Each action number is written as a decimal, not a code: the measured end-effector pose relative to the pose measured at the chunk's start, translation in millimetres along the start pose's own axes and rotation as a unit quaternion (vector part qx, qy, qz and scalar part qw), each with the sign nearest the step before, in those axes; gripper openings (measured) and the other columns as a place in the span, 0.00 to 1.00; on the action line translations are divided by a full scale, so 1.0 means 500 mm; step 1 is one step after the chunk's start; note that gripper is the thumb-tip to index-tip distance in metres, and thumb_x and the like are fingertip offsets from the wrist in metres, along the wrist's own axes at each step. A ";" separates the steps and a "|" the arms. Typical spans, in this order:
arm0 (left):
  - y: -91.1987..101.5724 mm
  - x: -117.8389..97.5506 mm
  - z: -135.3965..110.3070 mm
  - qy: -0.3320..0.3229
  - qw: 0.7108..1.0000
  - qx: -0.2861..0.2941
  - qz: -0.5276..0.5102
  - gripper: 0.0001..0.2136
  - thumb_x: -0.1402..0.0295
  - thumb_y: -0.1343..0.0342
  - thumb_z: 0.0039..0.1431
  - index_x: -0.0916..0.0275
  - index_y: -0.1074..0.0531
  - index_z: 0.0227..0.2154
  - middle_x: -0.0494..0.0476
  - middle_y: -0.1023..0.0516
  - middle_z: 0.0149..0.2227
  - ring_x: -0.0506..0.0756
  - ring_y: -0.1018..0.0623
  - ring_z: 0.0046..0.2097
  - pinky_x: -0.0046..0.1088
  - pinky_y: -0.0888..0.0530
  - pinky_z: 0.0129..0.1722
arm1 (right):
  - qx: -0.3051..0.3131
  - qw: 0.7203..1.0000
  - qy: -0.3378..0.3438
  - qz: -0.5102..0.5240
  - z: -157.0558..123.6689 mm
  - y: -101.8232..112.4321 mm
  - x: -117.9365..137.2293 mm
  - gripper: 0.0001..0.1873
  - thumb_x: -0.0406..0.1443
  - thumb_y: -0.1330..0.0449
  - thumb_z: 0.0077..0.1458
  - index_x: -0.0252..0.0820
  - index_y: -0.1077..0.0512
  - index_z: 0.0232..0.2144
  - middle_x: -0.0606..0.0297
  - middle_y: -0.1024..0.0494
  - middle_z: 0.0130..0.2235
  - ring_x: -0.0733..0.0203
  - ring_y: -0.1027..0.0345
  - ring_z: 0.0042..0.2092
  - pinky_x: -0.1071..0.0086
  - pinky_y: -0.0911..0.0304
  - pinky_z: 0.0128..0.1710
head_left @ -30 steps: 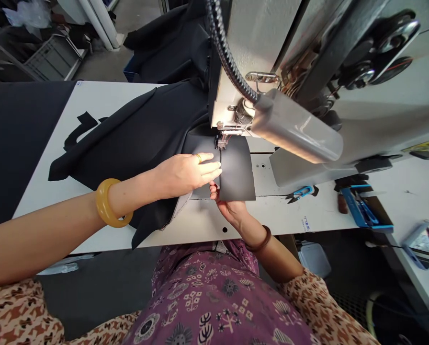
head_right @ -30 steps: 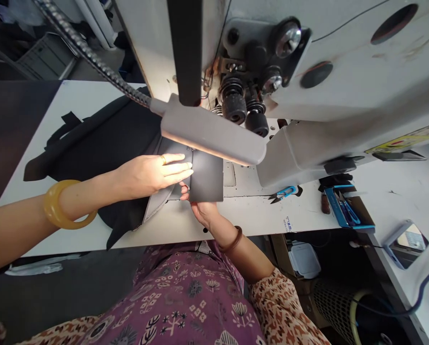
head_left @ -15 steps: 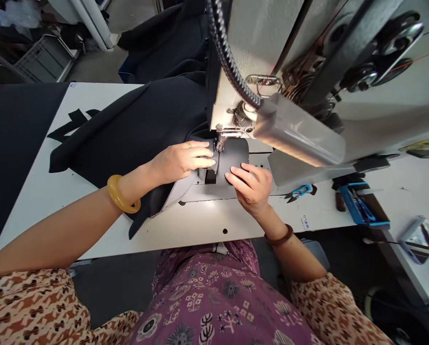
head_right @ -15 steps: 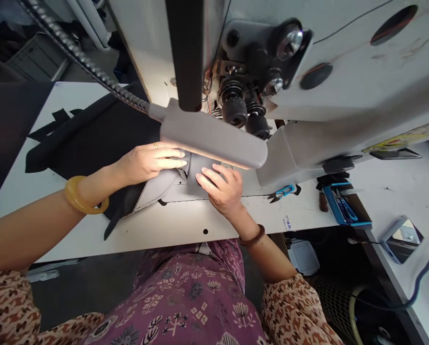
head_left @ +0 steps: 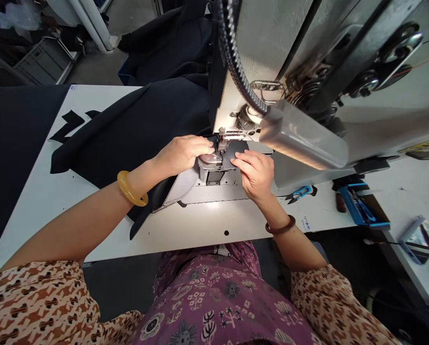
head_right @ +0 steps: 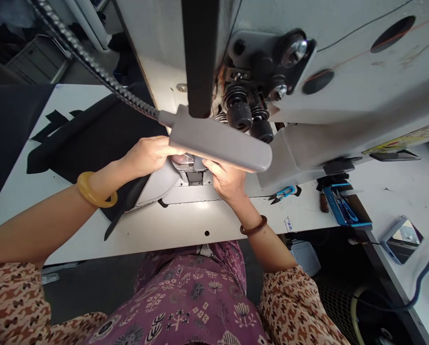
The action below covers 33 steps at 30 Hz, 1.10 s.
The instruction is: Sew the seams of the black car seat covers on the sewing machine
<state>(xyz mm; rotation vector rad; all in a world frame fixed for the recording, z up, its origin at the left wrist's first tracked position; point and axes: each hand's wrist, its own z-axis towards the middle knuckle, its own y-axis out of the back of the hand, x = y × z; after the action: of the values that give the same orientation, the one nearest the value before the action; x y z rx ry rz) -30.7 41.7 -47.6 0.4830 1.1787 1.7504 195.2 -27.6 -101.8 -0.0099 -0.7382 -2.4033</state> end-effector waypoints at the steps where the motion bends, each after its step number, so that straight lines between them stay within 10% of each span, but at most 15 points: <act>1: -0.001 0.001 0.000 0.001 1.000 -0.002 0.003 0.19 0.81 0.57 0.56 0.60 0.21 0.38 0.51 0.20 0.44 0.51 0.21 0.46 0.26 0.25 0.48 | -0.001 1.000 -0.004 0.009 0.002 -0.004 -0.005 0.14 0.29 0.47 0.59 0.50 0.24 0.37 0.68 0.20 0.38 0.61 0.29 0.44 0.64 0.39 0.45; 33: -0.016 0.017 -0.003 0.045 0.998 -0.017 -0.031 0.16 0.76 0.55 0.58 0.62 0.22 0.39 0.55 0.20 0.45 0.53 0.21 0.46 0.30 0.25 0.47 | 0.008 0.994 -0.041 0.103 0.015 -0.029 -0.027 0.18 0.29 0.51 0.60 0.48 0.23 0.40 0.65 0.21 0.43 0.60 0.28 0.46 0.61 0.32 0.48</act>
<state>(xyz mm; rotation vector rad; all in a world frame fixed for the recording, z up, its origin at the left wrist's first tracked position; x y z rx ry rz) -31.9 48.8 -56.8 0.3475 1.2124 1.7512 196.9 -6.9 -105.3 -0.1713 -0.7550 -2.2115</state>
